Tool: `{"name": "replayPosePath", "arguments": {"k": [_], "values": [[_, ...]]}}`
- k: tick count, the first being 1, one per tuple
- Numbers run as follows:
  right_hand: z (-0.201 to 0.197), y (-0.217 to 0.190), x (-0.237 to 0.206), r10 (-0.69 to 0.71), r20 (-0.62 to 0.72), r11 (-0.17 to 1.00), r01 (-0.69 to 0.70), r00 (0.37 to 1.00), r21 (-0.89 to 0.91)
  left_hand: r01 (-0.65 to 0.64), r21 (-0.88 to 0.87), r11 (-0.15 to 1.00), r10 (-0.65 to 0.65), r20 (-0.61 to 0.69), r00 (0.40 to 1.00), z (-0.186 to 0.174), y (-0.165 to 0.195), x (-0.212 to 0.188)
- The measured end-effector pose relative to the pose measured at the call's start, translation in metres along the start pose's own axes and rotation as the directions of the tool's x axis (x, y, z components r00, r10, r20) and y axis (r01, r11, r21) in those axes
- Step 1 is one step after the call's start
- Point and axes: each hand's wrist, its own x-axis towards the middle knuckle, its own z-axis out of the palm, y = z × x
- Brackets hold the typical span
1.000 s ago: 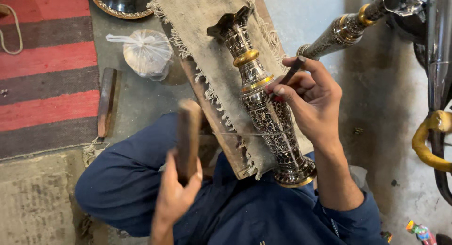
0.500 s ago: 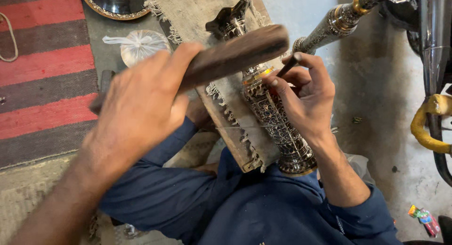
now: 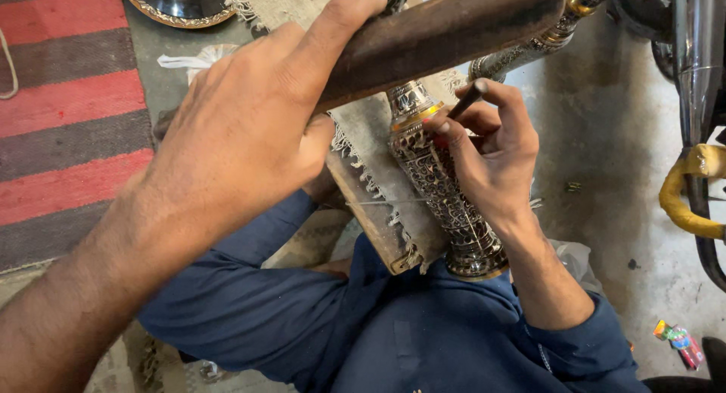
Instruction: The person sits on the floor with an ornate metal vase resting on a padded board on their lap. They hold a chisel against the vase's decorated surface and strike it with a wooden mallet, repositioning the chisel repeatedly to work the pattern along the vase body.
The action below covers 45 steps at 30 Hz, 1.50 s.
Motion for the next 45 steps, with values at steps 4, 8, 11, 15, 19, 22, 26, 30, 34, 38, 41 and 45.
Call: {"name": "replayPosePath", "arguments": {"k": [4, 8, 11, 15, 19, 22, 26, 30, 34, 38, 41, 45], "values": [[0.002, -0.004, 0.0, 0.03, -0.022, 0.998, -0.031, 0.999, -0.057, 0.013, -0.046, 0.999, -0.013, 0.001, 1.0, 0.002, 0.0, 0.0], [0.004, -0.008, 0.002, 0.02, -0.017, 0.999, -0.021, 1.0, -0.038, -0.124, 0.403, 0.907, 0.159, -0.053, 0.986, 0.002, -0.002, 0.002], [0.004, -0.009, 0.004, 0.046, -0.026, 0.999, -0.046, 0.999, -0.023, -0.12, 0.438, 0.891, 0.164, -0.063, 0.985, 0.0, -0.006, 0.004], [0.003, -0.009, 0.002, 0.058, -0.017, 0.998, -0.059, 0.998, -0.035, -0.117, 0.49, 0.864, 0.167, -0.058, 0.984, 0.0, -0.007, 0.004], [0.002, -0.008, 0.0, 0.001, 0.001, 0.999, -0.001, 1.0, -0.053, -0.088, 0.171, 0.981, 0.1, -0.064, 0.993, -0.001, -0.005, 0.005], [0.002, -0.005, 0.0, 0.02, -0.022, 0.999, -0.02, 1.0, -0.027, -0.113, 0.486, 0.866, 0.175, -0.083, 0.981, 0.0, 0.0, 0.005], [-0.001, -0.003, 0.002, 0.117, -0.051, 0.99, -0.112, 0.992, 0.087, -0.119, 0.235, 0.965, 0.147, -0.105, 0.984, -0.005, 0.001, 0.003], [-0.002, -0.003, 0.003, 0.065, -0.015, 0.996, -0.064, 0.998, 0.056, -0.047, 0.163, 0.985, 0.053, -0.035, 0.998, -0.006, 0.001, 0.005], [0.0, -0.003, 0.001, 0.04, -0.03, 0.999, -0.04, 0.999, 0.0, -0.062, 0.218, 0.974, 0.073, -0.043, 0.996, -0.004, 0.0, 0.008], [0.003, -0.003, 0.0, 0.065, -0.048, 0.998, -0.064, 0.997, 0.028, -0.088, 0.174, 0.981, 0.095, -0.033, 0.995, -0.003, -0.003, 0.011], [0.004, -0.003, 0.0, 0.088, -0.058, 0.995, -0.085, 0.994, 0.047, -0.074, 0.299, 0.951, 0.072, 0.018, 0.997, 0.0, -0.004, 0.014], [0.004, -0.004, 0.002, 0.08, -0.05, 0.996, -0.079, 0.996, 0.031, -0.159, 0.333, 0.929, 0.185, -0.046, 0.982, 0.004, -0.005, 0.015]]}}
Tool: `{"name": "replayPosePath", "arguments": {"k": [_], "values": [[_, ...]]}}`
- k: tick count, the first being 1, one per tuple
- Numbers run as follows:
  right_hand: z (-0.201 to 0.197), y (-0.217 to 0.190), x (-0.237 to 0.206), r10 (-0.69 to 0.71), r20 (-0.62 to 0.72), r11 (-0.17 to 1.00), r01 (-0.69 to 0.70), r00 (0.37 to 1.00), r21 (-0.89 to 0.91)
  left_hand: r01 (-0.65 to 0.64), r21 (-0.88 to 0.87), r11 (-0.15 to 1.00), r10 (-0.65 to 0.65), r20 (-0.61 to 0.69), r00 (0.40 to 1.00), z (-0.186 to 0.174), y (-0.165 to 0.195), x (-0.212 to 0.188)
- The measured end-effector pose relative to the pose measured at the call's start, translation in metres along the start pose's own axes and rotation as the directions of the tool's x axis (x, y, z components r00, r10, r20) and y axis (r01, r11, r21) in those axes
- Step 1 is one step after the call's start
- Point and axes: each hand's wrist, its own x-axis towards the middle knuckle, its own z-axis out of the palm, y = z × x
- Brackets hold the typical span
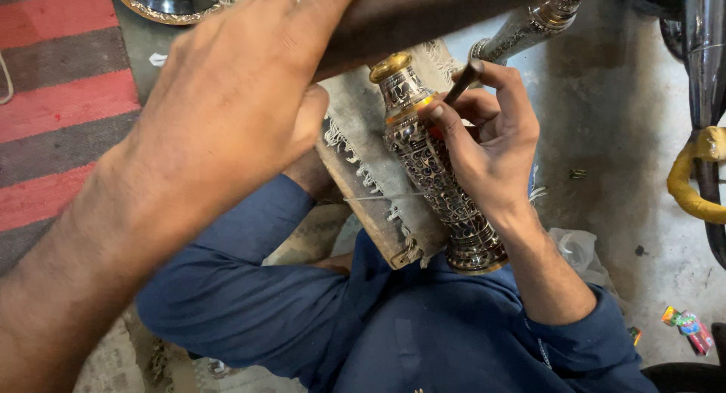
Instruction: The person sits on the floor with an ornate metal vase resting on a padded board on their lap. They hold a chisel against the vase's decorated surface and strike it with a wooden mallet, repositioning the chisel repeatedly to work the pattern along the vase body.
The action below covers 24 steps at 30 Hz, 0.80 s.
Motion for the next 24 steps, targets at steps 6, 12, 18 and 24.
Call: {"name": "replayPosePath", "arguments": {"k": [6, 12, 18, 24], "values": [[-0.0007, -0.0018, -0.0019, 0.002, 0.014, 1.0, -0.002, 1.0, -0.025, -0.01, 0.014, 1.0, 0.011, -0.055, 0.998, 0.0049, -0.0022, -0.0028], [0.0012, -0.0036, -0.0005, -0.011, 0.006, 0.999, 0.011, 1.0, -0.034, 0.023, -0.07, 0.997, -0.025, -0.03, 0.999, 0.0081, -0.0071, -0.0043], [0.0008, -0.0056, -0.0006, -0.012, 0.006, 0.999, 0.012, 1.0, -0.037, 0.023, -0.109, 0.994, -0.028, -0.044, 0.999, 0.0093, -0.0059, -0.0034], [0.0006, -0.0043, -0.0002, -0.034, 0.026, 0.999, 0.034, 0.999, -0.02, 0.059, -0.158, 0.986, -0.062, -0.013, 0.998, 0.0093, -0.0029, 0.0015]]}}
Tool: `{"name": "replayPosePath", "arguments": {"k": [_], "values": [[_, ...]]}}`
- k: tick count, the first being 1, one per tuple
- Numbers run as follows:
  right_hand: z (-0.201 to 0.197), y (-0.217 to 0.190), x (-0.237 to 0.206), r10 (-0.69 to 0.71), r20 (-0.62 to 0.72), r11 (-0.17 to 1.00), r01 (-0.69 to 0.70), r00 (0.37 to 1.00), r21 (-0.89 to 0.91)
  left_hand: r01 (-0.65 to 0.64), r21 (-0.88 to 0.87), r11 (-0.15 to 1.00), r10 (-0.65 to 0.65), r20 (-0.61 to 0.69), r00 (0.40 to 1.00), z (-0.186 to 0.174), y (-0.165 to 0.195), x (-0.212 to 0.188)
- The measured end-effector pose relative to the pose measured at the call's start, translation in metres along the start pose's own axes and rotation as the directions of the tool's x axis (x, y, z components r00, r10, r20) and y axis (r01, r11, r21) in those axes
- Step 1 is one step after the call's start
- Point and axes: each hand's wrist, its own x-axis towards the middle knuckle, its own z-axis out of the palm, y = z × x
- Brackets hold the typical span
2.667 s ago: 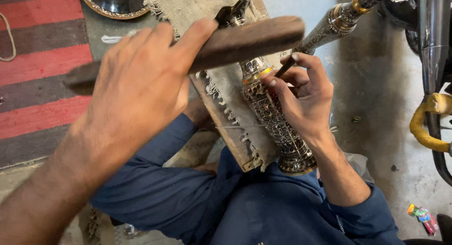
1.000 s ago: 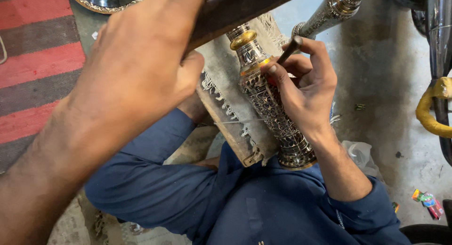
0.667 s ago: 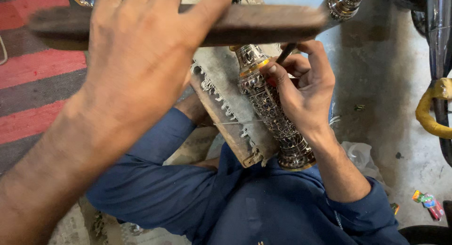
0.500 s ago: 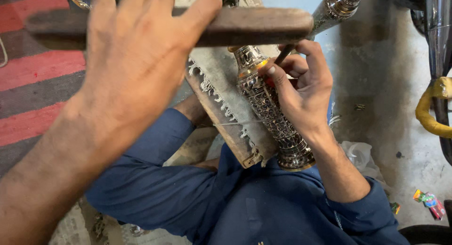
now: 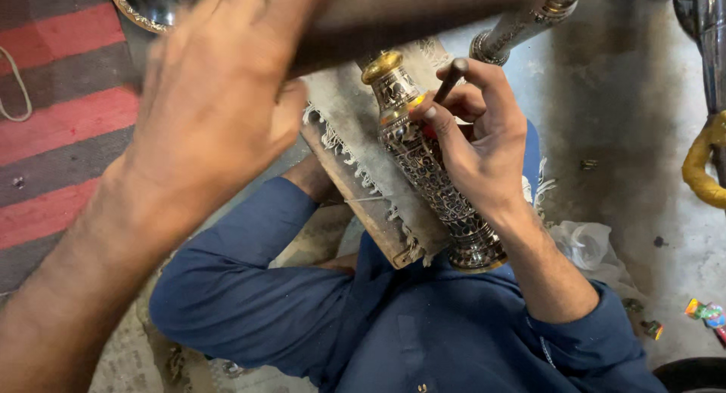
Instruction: The person sits on the floor with an ornate metal vase resting on a padded board on their lap. They hold a chisel against the vase's decorated surface and strike it with a wooden mallet, repositioning the chisel repeatedly to work the pattern along the vase body.
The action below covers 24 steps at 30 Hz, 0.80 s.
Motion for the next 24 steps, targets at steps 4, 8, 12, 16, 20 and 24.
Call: {"name": "replayPosePath", "arguments": {"k": [4, 8, 12, 16, 20, 24], "values": [[0.0, -0.002, 0.001, 0.034, -0.004, 0.999, -0.034, 0.999, 0.009, -0.102, 0.323, 0.941, 0.122, -0.041, 0.992, -0.001, 0.003, 0.003], [0.0, -0.005, 0.001, 0.05, 0.002, 0.998, -0.05, 0.999, -0.049, -0.047, 0.051, 0.998, 0.048, -0.025, 0.999, -0.002, 0.001, 0.003], [0.0, -0.007, 0.002, 0.048, 0.01, 0.998, -0.047, 0.999, -0.045, -0.049, 0.237, 0.97, 0.048, 0.01, 0.999, -0.001, -0.004, 0.001], [-0.001, -0.008, 0.002, 0.059, 0.009, 0.993, -0.058, 0.998, -0.1, -0.092, 0.242, 0.966, 0.09, 0.02, 0.996, -0.002, -0.007, -0.001], [0.0, -0.005, 0.0, 0.031, 0.0, 0.998, -0.031, 1.0, -0.057, -0.044, 0.166, 0.985, 0.036, 0.048, 0.998, -0.005, -0.009, 0.0], [-0.001, 0.001, -0.002, -0.02, 0.009, 0.999, 0.02, 1.0, -0.042, -0.06, 0.307, 0.95, 0.054, 0.029, 0.998, -0.002, -0.011, -0.004]]}}
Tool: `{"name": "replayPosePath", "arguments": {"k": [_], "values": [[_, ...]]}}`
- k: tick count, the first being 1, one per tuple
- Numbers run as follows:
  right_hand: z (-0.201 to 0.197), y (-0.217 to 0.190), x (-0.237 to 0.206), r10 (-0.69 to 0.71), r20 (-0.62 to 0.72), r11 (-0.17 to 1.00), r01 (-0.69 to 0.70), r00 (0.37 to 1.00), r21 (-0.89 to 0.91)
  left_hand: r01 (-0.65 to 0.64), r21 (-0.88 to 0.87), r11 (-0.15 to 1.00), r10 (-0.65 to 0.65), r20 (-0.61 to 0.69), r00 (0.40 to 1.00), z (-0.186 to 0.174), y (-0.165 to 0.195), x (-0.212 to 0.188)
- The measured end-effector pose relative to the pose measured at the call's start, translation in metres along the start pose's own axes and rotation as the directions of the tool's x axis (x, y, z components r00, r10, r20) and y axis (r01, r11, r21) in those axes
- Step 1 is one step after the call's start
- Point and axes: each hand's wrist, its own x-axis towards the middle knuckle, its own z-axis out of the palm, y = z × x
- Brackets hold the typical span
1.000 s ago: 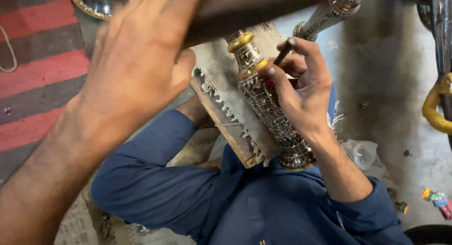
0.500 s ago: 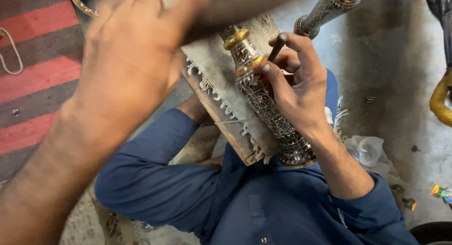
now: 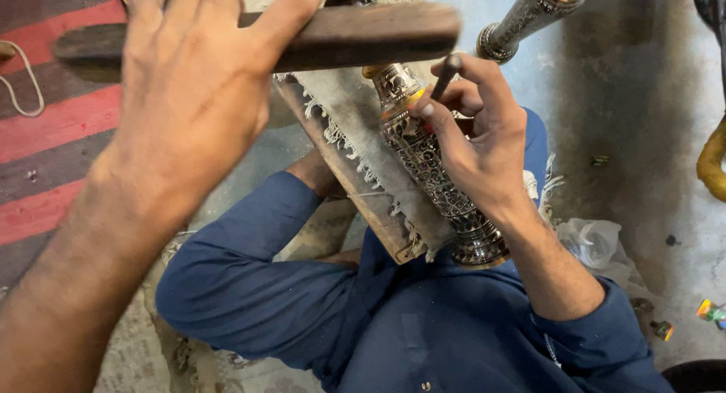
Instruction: The person sits on the floor with an ornate metal vase resting on a padded board on their lap. They hold a chisel against the vase's decorated surface and strike it with a wooden mallet, repositioning the chisel repeatedly to work the pattern along the vase body.
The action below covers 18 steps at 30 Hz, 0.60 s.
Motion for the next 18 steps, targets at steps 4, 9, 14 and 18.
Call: {"name": "replayPosePath", "arguments": {"k": [4, 9, 14, 18], "values": [[-0.019, 0.012, 0.01, 0.245, -0.046, 0.937, -0.225, 0.968, 0.267, 0.129, -0.071, 0.989, -0.124, 0.072, 0.99, -0.001, -0.002, -0.025], [-0.057, 0.018, 0.039, 0.164, 0.101, 0.883, -0.192, 0.981, 0.428, 0.486, -0.516, 0.705, -0.477, 0.161, 0.864, 0.027, 0.034, -0.081], [-0.063, -0.001, 0.085, -0.062, 0.548, 0.995, 0.008, 0.834, 0.099, 0.601, -0.797, 0.055, -0.68, 0.411, 0.607, 0.075, 0.104, -0.132], [-0.045, -0.012, 0.122, -0.025, 0.803, 0.995, 0.092, 0.595, -0.037, 0.434, -0.861, -0.264, -0.764, 0.462, 0.451, 0.102, 0.155, -0.147]]}}
